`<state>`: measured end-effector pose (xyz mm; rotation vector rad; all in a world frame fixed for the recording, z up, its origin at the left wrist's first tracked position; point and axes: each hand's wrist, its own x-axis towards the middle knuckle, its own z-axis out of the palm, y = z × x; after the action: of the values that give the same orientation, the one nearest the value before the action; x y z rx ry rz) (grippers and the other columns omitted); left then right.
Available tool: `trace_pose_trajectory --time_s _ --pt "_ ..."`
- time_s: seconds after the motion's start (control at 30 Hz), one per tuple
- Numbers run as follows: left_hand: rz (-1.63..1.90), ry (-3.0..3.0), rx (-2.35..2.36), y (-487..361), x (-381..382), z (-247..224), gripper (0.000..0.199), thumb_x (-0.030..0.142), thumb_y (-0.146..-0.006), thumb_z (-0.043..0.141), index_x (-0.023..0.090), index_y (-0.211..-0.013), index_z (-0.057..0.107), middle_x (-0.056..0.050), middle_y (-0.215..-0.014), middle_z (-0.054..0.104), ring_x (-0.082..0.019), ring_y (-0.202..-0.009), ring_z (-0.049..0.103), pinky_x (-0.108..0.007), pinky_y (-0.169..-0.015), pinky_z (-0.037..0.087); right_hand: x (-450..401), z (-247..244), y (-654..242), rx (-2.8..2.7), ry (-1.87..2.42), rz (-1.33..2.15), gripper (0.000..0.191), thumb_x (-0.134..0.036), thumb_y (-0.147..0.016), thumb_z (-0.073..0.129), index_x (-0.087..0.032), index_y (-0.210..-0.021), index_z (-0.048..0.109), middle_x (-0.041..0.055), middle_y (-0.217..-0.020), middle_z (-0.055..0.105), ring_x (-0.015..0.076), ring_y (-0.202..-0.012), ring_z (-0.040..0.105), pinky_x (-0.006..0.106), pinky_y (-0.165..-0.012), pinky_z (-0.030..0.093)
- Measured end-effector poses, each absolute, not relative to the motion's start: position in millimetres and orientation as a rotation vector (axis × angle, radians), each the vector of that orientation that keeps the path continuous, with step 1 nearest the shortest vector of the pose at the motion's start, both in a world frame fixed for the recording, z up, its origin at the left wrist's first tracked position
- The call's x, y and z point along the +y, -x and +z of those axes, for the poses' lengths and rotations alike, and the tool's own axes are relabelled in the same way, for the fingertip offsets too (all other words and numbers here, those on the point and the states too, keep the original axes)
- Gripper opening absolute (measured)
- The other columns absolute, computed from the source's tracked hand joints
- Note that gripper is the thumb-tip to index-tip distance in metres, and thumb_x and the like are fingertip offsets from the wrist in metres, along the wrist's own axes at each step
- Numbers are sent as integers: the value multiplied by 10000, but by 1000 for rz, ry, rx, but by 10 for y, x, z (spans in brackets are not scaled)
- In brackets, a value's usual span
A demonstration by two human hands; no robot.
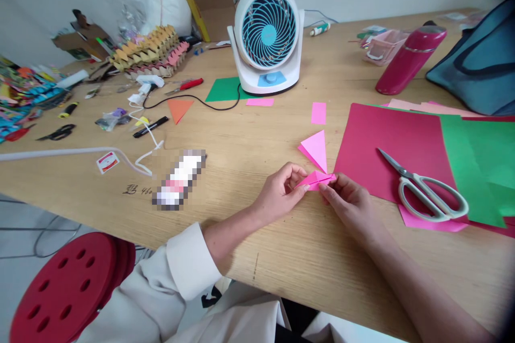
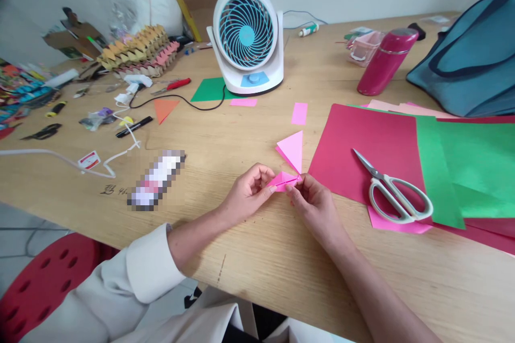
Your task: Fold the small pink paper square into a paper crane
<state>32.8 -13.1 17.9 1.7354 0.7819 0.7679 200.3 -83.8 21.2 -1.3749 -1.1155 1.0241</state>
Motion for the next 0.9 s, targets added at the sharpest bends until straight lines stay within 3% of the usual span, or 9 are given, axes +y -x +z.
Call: trace_pose_trajectory --time_s 0.53,0.9 --pt "702 -1724 763 -292 -127 247 208 331 -937 558 143 -906 641 15 -667 585 -79 -577 549 -192 -569 429 -878 129 -2009 -1135 1351 1069 194 -379 -874 671 -237 -954 565 -7 -773 580 153 -698 538 247 -572 423" --pt "667 -1634 775 -295 -120 212 271 405 -924 581 143 -884 638 8 -677 596 -77 -590 535 -187 -572 425 -892 131 -1983 -1207 1370 987 210 -431 -930 598 -237 -1005 572 12 -826 615 164 -724 581 262 -602 463"
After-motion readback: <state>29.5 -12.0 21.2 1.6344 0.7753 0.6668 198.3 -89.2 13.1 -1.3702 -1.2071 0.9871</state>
